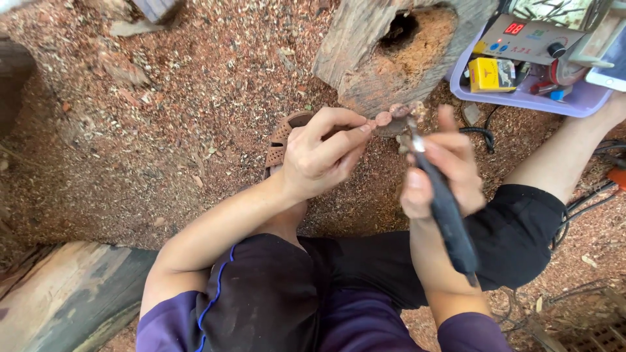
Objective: Carving a small piece of wood using a handheld rotary tool in a workshop environment.
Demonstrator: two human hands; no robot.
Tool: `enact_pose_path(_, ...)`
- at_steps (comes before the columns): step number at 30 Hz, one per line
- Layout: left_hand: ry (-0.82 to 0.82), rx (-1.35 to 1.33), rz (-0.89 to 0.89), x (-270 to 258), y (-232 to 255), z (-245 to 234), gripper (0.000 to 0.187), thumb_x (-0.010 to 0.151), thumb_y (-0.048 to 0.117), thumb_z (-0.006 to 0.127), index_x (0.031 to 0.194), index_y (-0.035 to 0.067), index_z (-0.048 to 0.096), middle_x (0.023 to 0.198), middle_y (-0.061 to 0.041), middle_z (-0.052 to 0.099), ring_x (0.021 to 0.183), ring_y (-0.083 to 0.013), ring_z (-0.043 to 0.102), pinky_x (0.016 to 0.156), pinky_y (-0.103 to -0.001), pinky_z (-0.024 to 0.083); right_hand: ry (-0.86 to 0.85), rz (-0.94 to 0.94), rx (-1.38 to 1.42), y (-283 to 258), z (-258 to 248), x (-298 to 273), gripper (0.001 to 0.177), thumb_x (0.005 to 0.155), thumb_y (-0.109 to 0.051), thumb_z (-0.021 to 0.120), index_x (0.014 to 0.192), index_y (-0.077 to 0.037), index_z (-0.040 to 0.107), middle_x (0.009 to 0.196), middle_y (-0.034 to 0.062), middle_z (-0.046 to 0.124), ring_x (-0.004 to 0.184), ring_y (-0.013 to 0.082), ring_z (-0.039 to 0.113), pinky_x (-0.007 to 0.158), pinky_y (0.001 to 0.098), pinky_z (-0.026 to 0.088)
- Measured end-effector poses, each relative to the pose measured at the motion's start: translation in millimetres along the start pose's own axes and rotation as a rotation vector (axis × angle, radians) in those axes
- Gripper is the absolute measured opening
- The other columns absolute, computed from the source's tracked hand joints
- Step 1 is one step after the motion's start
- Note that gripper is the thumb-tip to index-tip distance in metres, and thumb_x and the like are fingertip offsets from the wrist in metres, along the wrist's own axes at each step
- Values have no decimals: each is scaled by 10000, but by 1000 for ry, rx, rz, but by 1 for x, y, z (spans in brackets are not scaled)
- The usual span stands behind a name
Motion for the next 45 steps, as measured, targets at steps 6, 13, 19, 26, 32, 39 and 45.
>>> enact_pose_path(6,-135,214,224,12,9,1,46,1020,-20,638,990,-6,670,1009,-162,679,748,-264,688,587,-329,562,353,-31,-132,5,-47,-22,378,1001,-342,646,1046,31,604,709,204,573,714,316,601,825,543,621)
enact_pose_path(13,-145,221,107,0,-7,6,97,988,30,708,1077,35,668,1131,-128,624,950,-265,703,691,-336,606,425,136,-173,19,-96,-70,331,927,-214,673,1041,93,620,863,285,607,680,331,592,588,353,488)
enact_pose_path(19,-243,37,-304,-1,-19,-46,462,941,194,780,1331,65,569,1290,-163,561,974,-235,726,871,-329,659,492,202,-234,29,-115,-93,367,877,-176,640,1046,149,661,867,287,645,682,368,665,676,395,524)
enact_pose_path(26,-163,-50,-924,-158,45,-213,469,1059,289,559,672,222,301,704,103,298,671,-63,291,634,-326,278,528,183,-110,32,-122,-90,376,909,-140,628,1114,173,650,911,319,619,665,385,647,653,436,593)
enact_pose_path(32,-1025,-722,-1400,-296,138,-172,397,1009,381,672,908,10,774,797,-105,758,721,-150,727,678,-255,575,536,219,13,48,-112,-87,379,964,-195,656,1122,150,649,873,276,595,685,348,619,701,446,616)
enact_pose_path(39,-48,151,-873,-286,103,-198,1371,350,674,919,1482,48,466,1502,-147,570,1409,-250,523,1184,-421,369,565,230,89,49,-113,-80,332,930,-144,622,1119,125,663,929,264,624,708,344,651,669,425,601)
enact_pose_path(45,277,142,-576,-317,82,-154,1133,735,892,611,1380,-36,532,1234,-159,687,1161,-255,661,1019,-418,513,587,333,155,57,-116,-75,285,944,-142,612,1132,65,670,881,208,614,686,291,678,589,381,601)
Point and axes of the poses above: each hand's wrist, its own x-axis towards the middle knuckle, its own z-axis out of the palm, y = z × x, the point moved 6 cm from there along x, towards the middle knuckle
